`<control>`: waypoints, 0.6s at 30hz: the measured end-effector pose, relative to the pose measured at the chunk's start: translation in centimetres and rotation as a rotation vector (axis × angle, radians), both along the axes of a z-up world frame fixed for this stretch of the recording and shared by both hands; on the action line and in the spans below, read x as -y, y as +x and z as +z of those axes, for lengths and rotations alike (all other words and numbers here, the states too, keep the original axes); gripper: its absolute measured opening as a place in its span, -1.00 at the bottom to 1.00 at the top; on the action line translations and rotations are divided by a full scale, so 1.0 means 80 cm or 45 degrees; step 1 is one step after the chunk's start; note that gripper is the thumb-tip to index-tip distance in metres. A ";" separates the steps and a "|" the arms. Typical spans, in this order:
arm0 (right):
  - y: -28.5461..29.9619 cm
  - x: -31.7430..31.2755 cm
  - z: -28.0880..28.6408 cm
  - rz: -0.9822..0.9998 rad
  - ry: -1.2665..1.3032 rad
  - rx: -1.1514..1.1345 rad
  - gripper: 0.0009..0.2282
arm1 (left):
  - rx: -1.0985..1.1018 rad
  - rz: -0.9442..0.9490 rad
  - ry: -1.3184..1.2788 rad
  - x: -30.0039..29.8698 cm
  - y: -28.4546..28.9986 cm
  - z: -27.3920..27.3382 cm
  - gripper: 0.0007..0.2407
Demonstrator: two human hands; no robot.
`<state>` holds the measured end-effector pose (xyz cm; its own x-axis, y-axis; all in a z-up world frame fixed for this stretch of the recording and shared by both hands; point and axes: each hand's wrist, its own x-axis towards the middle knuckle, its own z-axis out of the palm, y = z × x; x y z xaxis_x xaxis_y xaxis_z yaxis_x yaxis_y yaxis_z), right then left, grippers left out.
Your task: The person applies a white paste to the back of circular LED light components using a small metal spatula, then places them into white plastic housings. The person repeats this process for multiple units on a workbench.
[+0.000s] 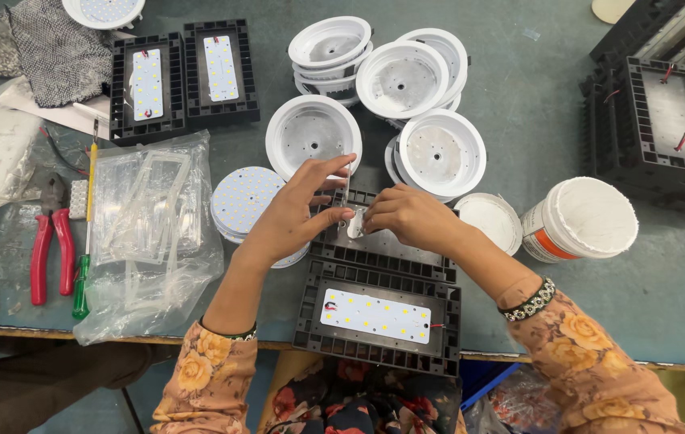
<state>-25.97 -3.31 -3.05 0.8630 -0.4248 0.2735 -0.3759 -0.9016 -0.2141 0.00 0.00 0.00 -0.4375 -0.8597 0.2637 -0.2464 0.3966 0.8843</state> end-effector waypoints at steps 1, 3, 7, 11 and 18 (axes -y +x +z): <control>-0.002 -0.001 0.002 -0.001 0.000 -0.005 -0.75 | 0.000 0.002 -0.002 0.000 0.000 0.001 -0.42; -0.006 -0.002 0.005 -0.004 0.001 -0.015 -0.74 | 0.000 0.005 -0.005 -0.001 -0.001 0.003 -0.42; -0.012 -0.005 0.007 -0.019 0.001 -0.031 -0.72 | 0.010 0.007 -0.001 -0.002 -0.002 0.005 -0.41; -0.021 -0.010 0.006 -0.041 0.012 -0.007 -0.71 | 0.014 0.012 -0.012 -0.003 -0.003 0.006 -0.41; -0.043 -0.016 0.005 -0.067 0.048 -0.012 -0.69 | 0.019 0.014 -0.004 -0.003 -0.005 0.006 -0.41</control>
<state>-29.42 -2.04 -2.69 0.8417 -0.4794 0.2484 -0.4247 -0.8719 -0.2437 -0.44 0.21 0.47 -0.4322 -0.8636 0.2597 -0.2637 0.3964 0.8794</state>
